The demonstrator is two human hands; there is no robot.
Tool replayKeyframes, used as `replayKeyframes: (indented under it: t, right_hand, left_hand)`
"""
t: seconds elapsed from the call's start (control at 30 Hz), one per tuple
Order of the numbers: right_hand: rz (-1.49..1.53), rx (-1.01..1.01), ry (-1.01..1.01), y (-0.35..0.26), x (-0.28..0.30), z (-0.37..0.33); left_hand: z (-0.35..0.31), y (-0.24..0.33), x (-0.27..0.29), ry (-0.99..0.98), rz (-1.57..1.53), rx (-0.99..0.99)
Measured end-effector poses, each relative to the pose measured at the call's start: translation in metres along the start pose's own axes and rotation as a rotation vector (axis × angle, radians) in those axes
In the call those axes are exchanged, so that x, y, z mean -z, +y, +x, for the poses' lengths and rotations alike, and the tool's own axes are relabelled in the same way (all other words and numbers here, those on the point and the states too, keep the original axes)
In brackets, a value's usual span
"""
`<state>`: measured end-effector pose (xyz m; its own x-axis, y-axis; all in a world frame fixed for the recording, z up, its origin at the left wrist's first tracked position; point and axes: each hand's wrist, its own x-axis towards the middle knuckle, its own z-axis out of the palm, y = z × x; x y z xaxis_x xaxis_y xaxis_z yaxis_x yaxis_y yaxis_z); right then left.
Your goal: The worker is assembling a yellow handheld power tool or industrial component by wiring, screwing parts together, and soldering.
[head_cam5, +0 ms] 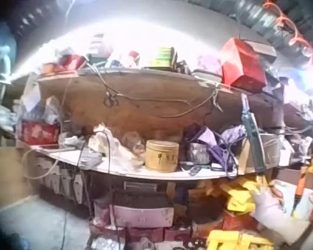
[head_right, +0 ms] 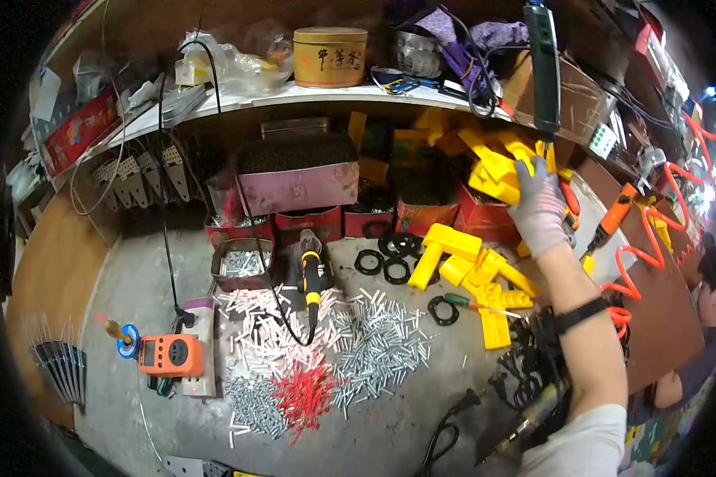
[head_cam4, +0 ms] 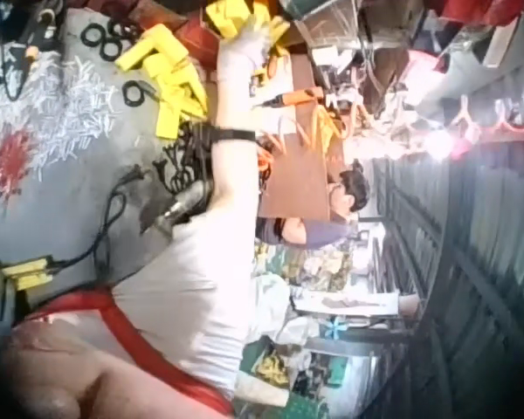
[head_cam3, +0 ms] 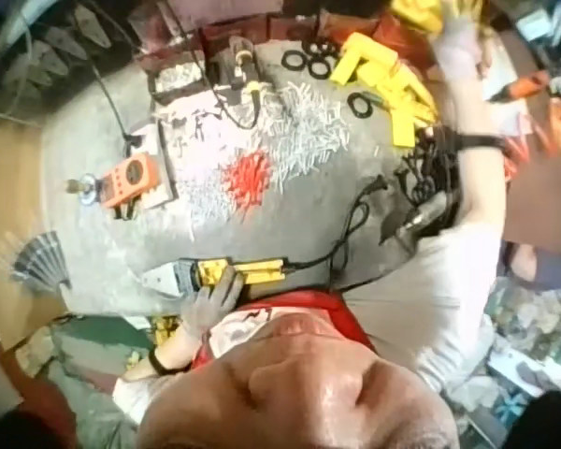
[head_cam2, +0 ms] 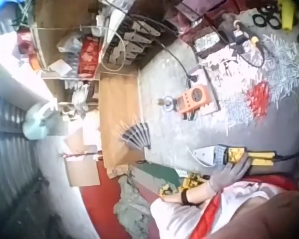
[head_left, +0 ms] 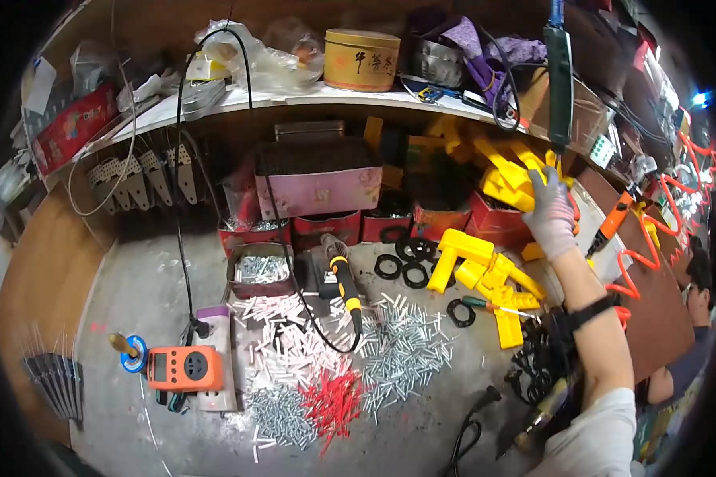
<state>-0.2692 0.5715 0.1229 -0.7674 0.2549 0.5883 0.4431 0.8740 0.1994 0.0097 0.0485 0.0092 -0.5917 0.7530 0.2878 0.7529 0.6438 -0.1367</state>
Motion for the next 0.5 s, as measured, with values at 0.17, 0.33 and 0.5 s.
replayKeyframes:
  t: [0.17, 0.33, 0.5]
  right_hand:
    - [-0.244, -0.036, -0.322, 0.039, 0.038, -0.064]
    - [0.289, 0.410, -0.462, -0.014, 0.071, -0.065]
    - [0.543, 0.619, -0.070, -0.144, -0.023, 0.025]
  left_hand:
    - [0.003, -0.004, -0.001, 0.030, 0.015, -0.032]
    - [0.003, -0.001, -0.005, 0.074, 0.047, -0.023]
    - [-0.010, -0.003, -0.011, 0.026, -0.020, -0.022]
